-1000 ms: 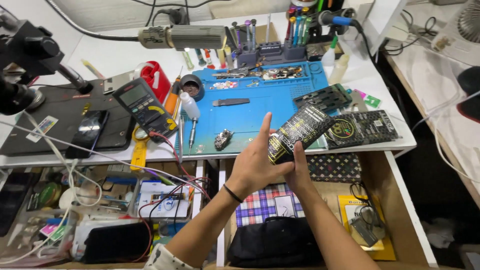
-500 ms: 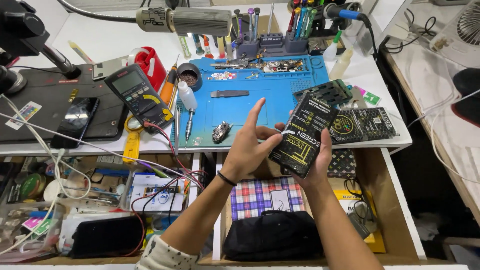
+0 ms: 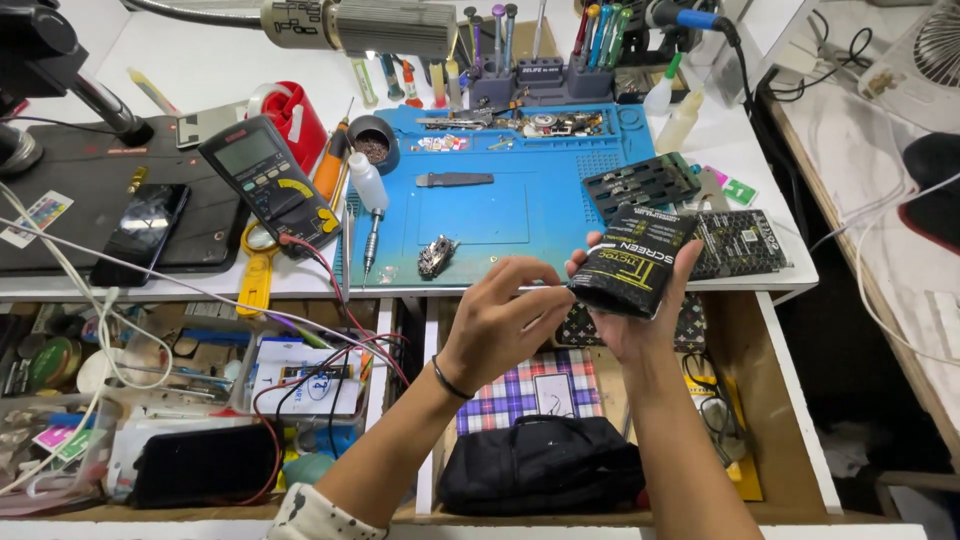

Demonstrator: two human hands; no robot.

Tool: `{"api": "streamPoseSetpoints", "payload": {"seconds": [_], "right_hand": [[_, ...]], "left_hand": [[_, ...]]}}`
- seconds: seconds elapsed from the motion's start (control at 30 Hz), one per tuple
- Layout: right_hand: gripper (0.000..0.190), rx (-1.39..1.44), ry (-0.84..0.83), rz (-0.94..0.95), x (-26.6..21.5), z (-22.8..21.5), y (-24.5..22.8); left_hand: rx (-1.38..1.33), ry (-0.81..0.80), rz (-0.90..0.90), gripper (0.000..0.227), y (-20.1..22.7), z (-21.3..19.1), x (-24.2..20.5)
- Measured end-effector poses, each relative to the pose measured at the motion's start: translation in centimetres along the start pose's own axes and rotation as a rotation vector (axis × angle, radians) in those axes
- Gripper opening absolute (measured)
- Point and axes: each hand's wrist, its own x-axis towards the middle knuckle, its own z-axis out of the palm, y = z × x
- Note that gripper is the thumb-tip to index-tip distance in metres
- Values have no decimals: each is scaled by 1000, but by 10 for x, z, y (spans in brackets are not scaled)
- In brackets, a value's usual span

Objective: Repairing a mobile phone by inspecting and assembling the motherboard and screen components at a service desk.

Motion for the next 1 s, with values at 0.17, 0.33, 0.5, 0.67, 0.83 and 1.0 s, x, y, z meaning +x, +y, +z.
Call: {"api": "streamPoseSetpoints", "payload": {"seconds": [0.17,0.33,0.5,0.67,0.83,1.0], "right_hand": [[95,8,4,1,2,3,3],[97,0,4,9,1,5,3],[95,-51,126,-126,-8,27,16],[88,-152,-78,-98,-4,7,14],[78,-242,-108,-157,-8,13,18],[76,-283,-127,-152,-10,13,21]], "left_hand": [[35,1,142,17,-2,5,15],[121,23,216,15,-3,10,19],[200,-55,169,20,2,2,16],[267,-60,215,11,-4,7,3],[269,-52,220,8,-4,7,-3],[230,-112,214,11,-6,0,-11]]}}
